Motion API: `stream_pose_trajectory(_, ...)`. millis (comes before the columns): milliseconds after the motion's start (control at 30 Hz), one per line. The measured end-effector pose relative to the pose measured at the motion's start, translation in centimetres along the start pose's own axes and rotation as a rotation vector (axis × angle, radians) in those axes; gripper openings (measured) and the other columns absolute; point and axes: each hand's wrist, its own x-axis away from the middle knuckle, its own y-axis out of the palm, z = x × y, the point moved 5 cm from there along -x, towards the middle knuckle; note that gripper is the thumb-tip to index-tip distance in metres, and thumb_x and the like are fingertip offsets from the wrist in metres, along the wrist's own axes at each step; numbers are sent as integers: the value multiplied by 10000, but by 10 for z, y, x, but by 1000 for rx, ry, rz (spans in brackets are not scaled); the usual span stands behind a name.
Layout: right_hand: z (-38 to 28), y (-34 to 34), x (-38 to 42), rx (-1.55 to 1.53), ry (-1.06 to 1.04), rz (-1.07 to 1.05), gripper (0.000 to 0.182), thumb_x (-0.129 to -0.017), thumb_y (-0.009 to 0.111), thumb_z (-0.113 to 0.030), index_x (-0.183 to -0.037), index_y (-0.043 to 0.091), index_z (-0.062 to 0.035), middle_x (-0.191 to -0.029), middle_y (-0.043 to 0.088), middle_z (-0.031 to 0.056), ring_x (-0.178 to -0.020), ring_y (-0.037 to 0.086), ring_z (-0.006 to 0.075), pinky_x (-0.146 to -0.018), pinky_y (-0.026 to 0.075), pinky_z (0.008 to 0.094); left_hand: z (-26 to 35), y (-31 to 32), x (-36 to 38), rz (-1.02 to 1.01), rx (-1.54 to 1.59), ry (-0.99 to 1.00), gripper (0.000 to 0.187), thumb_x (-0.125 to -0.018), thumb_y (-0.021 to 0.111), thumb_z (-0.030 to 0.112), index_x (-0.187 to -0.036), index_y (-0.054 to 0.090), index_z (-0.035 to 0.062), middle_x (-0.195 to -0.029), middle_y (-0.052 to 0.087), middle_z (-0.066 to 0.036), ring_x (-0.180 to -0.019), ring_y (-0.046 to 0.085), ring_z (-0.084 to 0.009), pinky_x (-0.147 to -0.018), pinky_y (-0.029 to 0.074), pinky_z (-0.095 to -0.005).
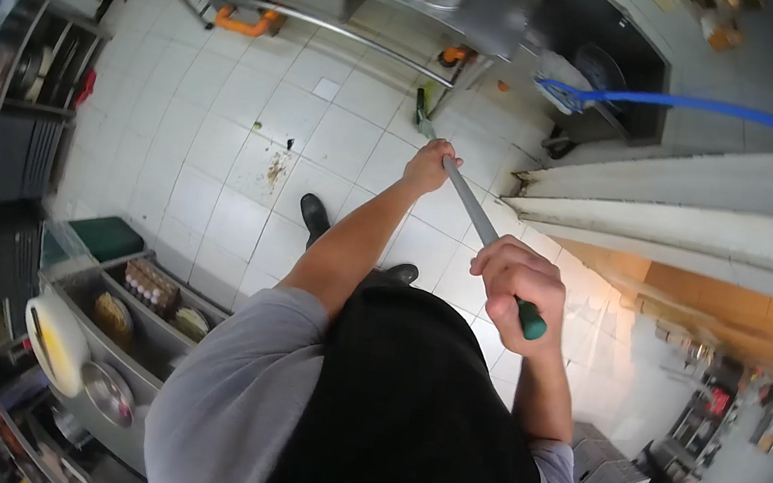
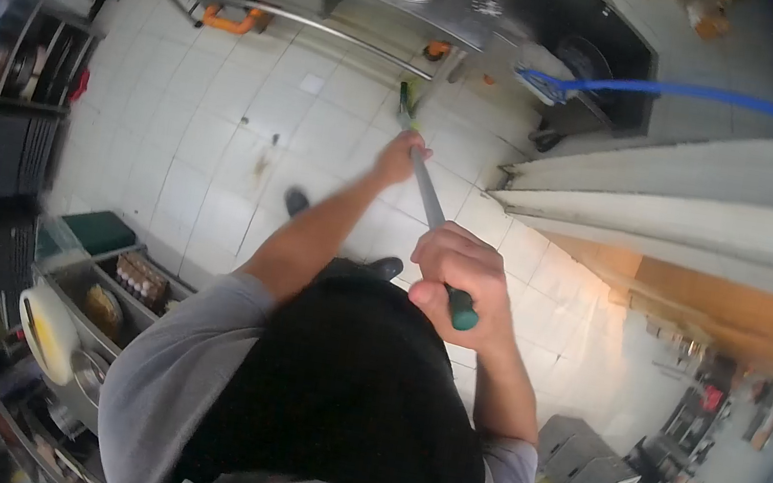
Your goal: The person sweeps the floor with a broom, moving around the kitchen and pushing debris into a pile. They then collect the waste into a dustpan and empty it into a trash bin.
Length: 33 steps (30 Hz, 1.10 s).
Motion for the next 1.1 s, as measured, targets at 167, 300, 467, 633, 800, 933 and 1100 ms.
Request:
stream_pose_trajectory(167, 55, 51, -50, -368, -26, 111, 383, -1050, 665, -167, -739, 535, 14, -726, 562, 125, -729, 595, 317, -729, 539, 438, -104, -102, 32, 55, -120, -189, 312, -980, 751, 398, -1030, 689, 97, -1189, 679, -115, -1137, 659, -366, -982, 532, -471)
stream_pose_trajectory(300, 51, 109, -105, -402, -37, -127, 282, -997, 658, -64, -746, 563, 22, -757, 577, 137, -760, 620, 339, -753, 549, 460, -165, -184, 52, 307, 41, -229, 227, -963, 791, 261, -998, 662, 78, -1118, 660, -152, -1034, 663, -380, -928, 544, -461)
stream_pose_trajectory(467, -33, 136, -190, -167, -71, -259, 392, -894, 839, -180, -687, 541, -31, -762, 583, 84, -757, 649, 316, -640, 534, 402, -54, -239, -8, 421, 232, -38, 212, -929, 824, 162, -971, 637, 71, -1045, 635, -160, -969, 646, -389, -893, 543, -456)
stream_pose_trajectory(633, 45, 246, -249, 247, -108, -383, 401, -848, 878, -180, -729, 519, -48, -753, 524, 99, -716, 580, 312, -594, 461, 428, -93, -239, -85, 358, 202, 134, 268, -944, 808, 314, -1087, 670, 134, -1201, 642, -156, -1084, 654, -412, -952, 542, -475)
stream_pose_trajectory(800, 193, 340, -224, 231, -97, -369, 321, -867, 860, -162, -738, 588, -50, -780, 581, 97, -776, 602, 318, -653, 504, 443, -206, -234, -56, 70, 135, -102, 480, -960, 758, 502, -1322, 652, 205, -1543, 523, -273, -1386, 562, -462, -1124, 496, -481)
stream_pose_trajectory(933, 238, 371, -213, 197, -139, -338, 333, -832, 877, -152, -720, 577, -62, -787, 590, 98, -776, 606, 333, -662, 516, 444, -222, -241, -34, 122, 228, -98, 442, -992, 766, 415, -1342, 678, 160, -1511, 569, -250, -1432, 528, -431, -1185, 436, -476)
stream_pose_trajectory(1100, 293, 399, -278, 143, -225, -331, 355, -798, 882, -123, -698, 544, -79, -752, 550, 90, -734, 563, 327, -622, 468, 437, -279, -256, -86, 399, 490, 3, 322, -1005, 762, 134, -1304, 646, 104, -1343, 625, -184, -1236, 638, -321, -1057, 543, -380)
